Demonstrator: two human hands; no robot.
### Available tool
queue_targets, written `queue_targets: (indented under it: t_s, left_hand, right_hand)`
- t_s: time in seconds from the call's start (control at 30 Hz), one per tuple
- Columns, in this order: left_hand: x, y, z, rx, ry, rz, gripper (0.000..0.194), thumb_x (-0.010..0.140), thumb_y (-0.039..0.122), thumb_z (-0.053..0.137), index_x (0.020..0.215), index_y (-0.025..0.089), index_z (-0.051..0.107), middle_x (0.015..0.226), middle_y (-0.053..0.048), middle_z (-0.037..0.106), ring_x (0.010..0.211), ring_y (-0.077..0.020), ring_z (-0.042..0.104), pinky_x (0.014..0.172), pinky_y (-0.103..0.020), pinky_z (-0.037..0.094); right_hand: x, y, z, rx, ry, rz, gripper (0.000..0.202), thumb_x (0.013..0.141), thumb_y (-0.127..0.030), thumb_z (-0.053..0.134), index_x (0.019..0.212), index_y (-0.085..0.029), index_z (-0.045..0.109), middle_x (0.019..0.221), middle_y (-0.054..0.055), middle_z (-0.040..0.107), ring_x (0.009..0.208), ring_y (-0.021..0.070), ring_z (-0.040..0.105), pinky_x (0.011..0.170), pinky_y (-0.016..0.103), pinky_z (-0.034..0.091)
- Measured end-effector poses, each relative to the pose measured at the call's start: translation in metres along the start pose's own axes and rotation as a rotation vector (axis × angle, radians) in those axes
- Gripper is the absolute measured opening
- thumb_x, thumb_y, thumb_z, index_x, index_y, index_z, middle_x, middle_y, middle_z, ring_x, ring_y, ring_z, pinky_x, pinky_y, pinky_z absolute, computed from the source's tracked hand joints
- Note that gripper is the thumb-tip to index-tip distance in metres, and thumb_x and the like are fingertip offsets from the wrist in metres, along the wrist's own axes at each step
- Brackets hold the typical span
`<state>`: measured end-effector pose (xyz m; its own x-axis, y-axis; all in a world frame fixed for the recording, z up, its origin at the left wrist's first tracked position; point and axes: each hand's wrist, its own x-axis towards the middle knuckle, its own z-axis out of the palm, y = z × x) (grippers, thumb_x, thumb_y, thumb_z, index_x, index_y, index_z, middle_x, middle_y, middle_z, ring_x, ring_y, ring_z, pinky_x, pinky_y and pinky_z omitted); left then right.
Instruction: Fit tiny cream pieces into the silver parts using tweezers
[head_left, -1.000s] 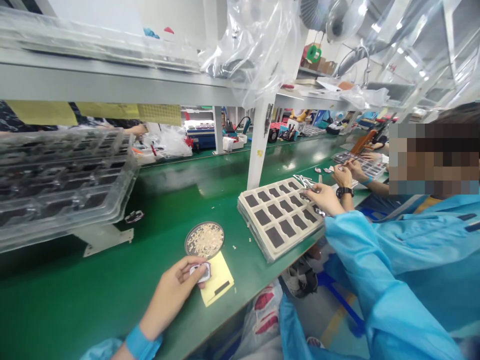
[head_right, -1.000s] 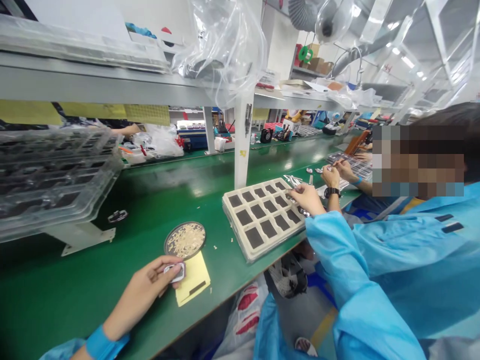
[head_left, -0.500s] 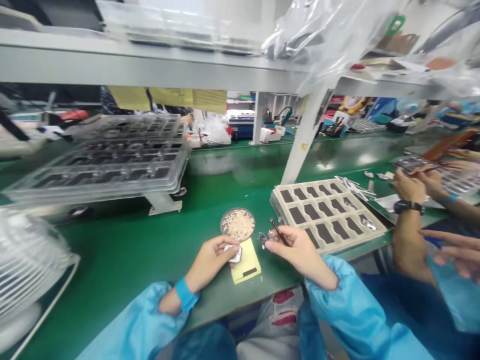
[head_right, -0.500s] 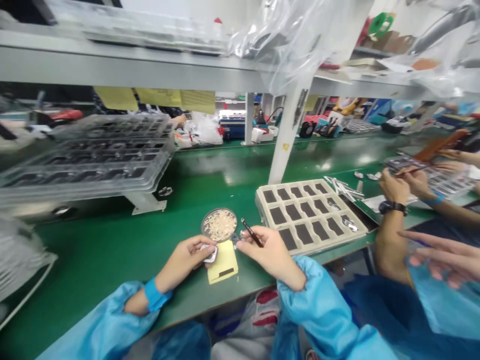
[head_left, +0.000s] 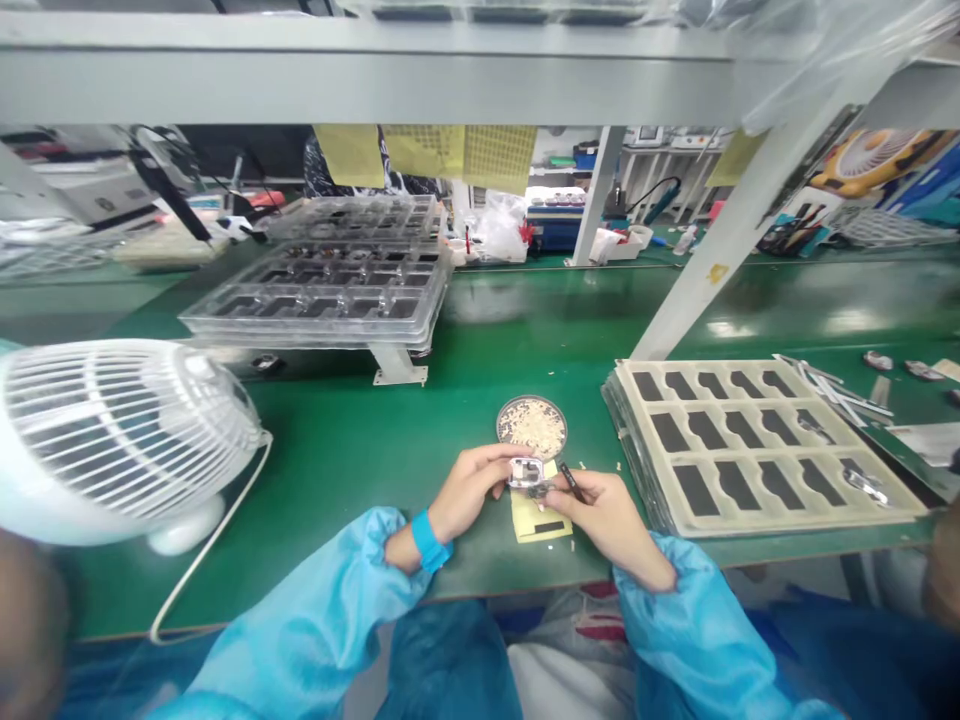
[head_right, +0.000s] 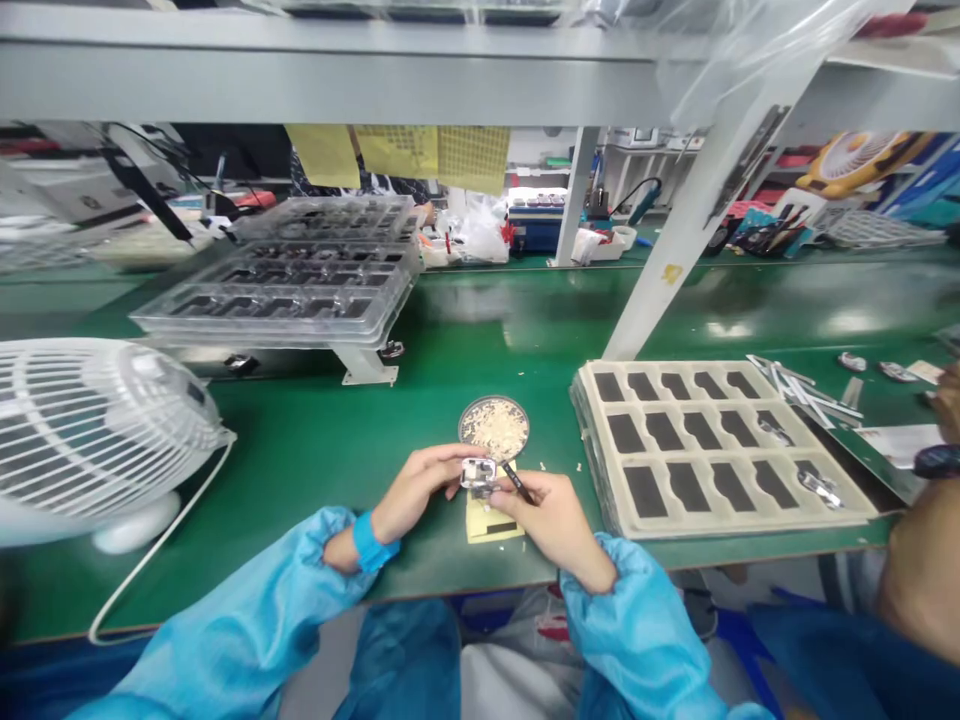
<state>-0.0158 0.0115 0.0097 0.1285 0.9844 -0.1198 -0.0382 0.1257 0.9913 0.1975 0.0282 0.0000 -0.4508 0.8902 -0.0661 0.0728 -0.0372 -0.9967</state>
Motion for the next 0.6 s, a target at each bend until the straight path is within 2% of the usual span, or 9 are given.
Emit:
queue_targets:
  t_s: [0.1,0.17,0.2,0.27,0.33,0.43,0.6]
  left_hand:
    - [-0.003,0.0007,0.0035,-0.051,-0.055,0.029,0.042,0.079,0.02,0.062,0.119,0.015,0.072,0.109,-0.008,0.075,0.084,-0.0177,0.065,0.069,-0.025,0.046]
    - [-0.005,0.0002,0.0055,-0.046,-0.095,0.058,0.047,0.077,0.016,0.062,0.123,0.017,0.07,0.122,-0.008,0.072,0.103,-0.023,0.066,0.084,-0.029,0.049]
    - [-0.0059,-0.0003,0.006,-0.016,-0.104,0.073,0.05,0.076,0.014,0.062,0.126,0.017,0.069,0.124,-0.008,0.071,0.107,-0.0241,0.065,0.088,-0.03,0.048]
    - [-0.0074,-0.0012,0.0064,0.075,-0.099,0.093,0.052,0.077,0.013,0.061,0.129,0.019,0.067,0.124,-0.008,0.071,0.102,-0.0233,0.065,0.086,-0.031,0.048]
    - [-0.0087,-0.0013,0.0063,0.157,-0.083,0.108,0.053,0.079,0.014,0.062,0.131,0.018,0.066,0.119,-0.008,0.071,0.089,-0.02,0.064,0.077,-0.029,0.047]
    - [-0.0097,-0.0004,0.0067,0.205,-0.075,0.121,0.052,0.08,0.017,0.065,0.133,0.018,0.064,0.114,-0.009,0.072,0.071,-0.014,0.055,0.069,-0.026,0.044]
    - [-0.0094,0.0002,0.0073,0.247,-0.046,0.114,0.052,0.081,0.022,0.069,0.133,0.018,0.064,0.106,-0.009,0.071,0.065,-0.0118,0.046,0.065,-0.025,0.042]
  right_hand:
    - [0.0005,-0.0031,0.001,-0.082,0.054,0.023,0.024,0.078,-0.041,0.078,0.079,-0.017,0.077,0.073,0.003,0.074,0.068,0.0177,0.062,0.064,0.027,0.045]
    - [0.0013,-0.0051,0.0033,-0.12,0.084,0.042,0.025,0.078,-0.041,0.076,0.075,-0.016,0.076,0.067,0.002,0.071,0.064,0.0167,0.06,0.06,0.026,0.043]
    - [0.0017,-0.0059,0.0046,-0.129,0.102,0.054,0.027,0.078,-0.042,0.076,0.073,-0.016,0.075,0.064,0.002,0.069,0.061,0.0159,0.058,0.058,0.025,0.042]
    - [0.0025,-0.0068,0.007,-0.136,0.141,0.072,0.029,0.076,-0.044,0.076,0.071,-0.015,0.074,0.059,0.0,0.065,0.057,0.0144,0.054,0.053,0.024,0.038]
    - [0.0028,-0.0068,0.0084,-0.131,0.168,0.076,0.03,0.076,-0.045,0.076,0.071,-0.015,0.074,0.058,0.0,0.062,0.056,0.0135,0.052,0.053,0.024,0.036]
    - [0.0028,-0.006,0.0084,-0.107,0.184,0.067,0.029,0.077,-0.044,0.075,0.074,-0.015,0.074,0.06,-0.001,0.062,0.057,0.0135,0.052,0.054,0.024,0.038]
    - [0.003,-0.0048,0.0066,-0.104,0.182,0.044,0.028,0.079,-0.042,0.075,0.076,-0.015,0.074,0.064,0.001,0.066,0.062,0.0152,0.056,0.059,0.025,0.043]
